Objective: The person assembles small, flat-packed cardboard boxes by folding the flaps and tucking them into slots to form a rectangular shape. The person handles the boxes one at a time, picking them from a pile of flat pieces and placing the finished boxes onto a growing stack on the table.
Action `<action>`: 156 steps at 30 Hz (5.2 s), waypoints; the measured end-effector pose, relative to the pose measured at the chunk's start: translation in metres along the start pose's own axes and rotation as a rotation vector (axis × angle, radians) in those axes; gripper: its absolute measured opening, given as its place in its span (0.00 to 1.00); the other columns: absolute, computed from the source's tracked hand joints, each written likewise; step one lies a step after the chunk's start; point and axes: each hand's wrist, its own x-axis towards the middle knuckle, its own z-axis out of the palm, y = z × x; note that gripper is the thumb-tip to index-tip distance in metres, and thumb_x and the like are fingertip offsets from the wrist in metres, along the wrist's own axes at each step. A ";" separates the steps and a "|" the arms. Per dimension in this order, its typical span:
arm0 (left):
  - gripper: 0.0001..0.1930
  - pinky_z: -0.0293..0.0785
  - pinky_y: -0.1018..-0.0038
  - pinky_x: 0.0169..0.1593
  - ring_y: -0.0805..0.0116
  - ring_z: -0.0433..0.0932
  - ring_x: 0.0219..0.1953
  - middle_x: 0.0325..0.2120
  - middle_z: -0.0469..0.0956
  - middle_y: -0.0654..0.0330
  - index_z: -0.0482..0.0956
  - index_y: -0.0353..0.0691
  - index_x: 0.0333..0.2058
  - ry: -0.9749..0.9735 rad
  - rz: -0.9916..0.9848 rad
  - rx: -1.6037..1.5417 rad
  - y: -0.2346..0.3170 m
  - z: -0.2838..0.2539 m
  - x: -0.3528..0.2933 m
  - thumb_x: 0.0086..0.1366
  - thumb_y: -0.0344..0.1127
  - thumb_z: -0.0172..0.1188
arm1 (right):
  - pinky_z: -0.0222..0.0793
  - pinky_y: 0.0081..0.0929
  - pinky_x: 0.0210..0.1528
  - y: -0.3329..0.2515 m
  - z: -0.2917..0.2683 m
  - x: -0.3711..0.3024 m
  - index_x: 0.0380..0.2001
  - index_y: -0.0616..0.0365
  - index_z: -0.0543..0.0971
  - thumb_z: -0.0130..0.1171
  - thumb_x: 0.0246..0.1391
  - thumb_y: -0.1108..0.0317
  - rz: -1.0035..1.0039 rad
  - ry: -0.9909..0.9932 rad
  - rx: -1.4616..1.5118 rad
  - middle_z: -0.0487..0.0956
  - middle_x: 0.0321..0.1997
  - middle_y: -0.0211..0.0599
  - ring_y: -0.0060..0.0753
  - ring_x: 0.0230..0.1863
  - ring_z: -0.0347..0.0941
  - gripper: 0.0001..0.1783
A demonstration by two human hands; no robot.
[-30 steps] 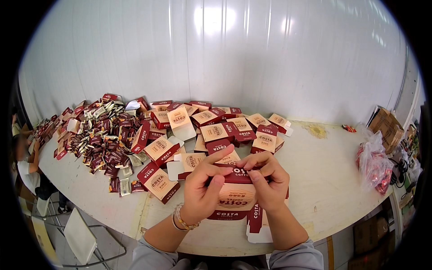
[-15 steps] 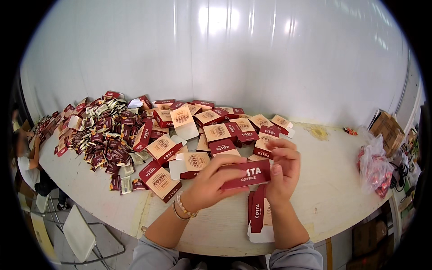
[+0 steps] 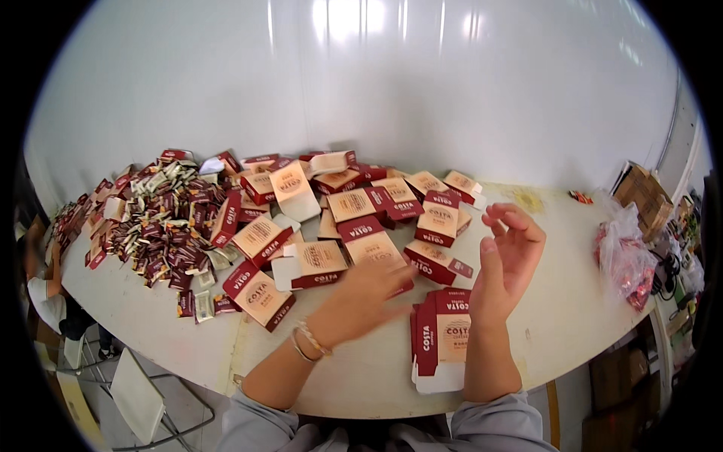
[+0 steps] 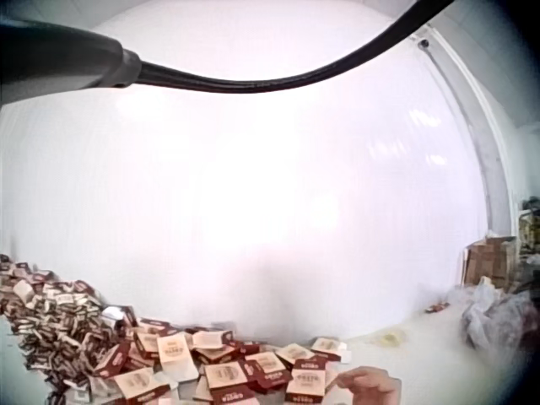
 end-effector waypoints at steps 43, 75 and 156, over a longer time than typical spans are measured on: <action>0.35 0.59 0.66 0.68 0.64 0.64 0.65 0.63 0.63 0.52 0.45 0.32 0.72 0.923 -0.144 -0.827 0.034 -0.020 -0.006 0.77 0.44 0.48 | 0.35 0.36 0.80 -0.030 0.029 -0.014 0.77 0.59 0.31 0.77 0.46 0.61 0.620 -1.237 0.386 0.30 0.83 0.48 0.41 0.83 0.28 0.73; 0.73 0.48 0.62 0.74 0.58 0.50 0.75 0.73 0.50 0.51 0.35 0.38 0.76 0.052 -0.209 -1.259 0.040 -0.068 -0.015 0.44 0.53 0.82 | 0.63 0.44 0.62 -0.025 0.035 -0.021 0.39 0.52 0.77 0.48 0.36 0.88 0.248 -0.581 -0.119 0.58 0.70 0.49 0.51 0.70 0.56 0.25; 0.21 0.75 0.75 0.47 0.76 0.74 0.46 0.43 0.70 0.60 0.64 0.41 0.51 0.494 -0.036 -0.728 0.044 -0.052 -0.014 0.66 0.25 0.66 | 0.70 0.36 0.58 -0.019 0.037 -0.027 0.61 0.58 0.64 0.72 0.52 0.74 0.173 -0.232 0.337 0.74 0.55 0.46 0.39 0.56 0.73 0.37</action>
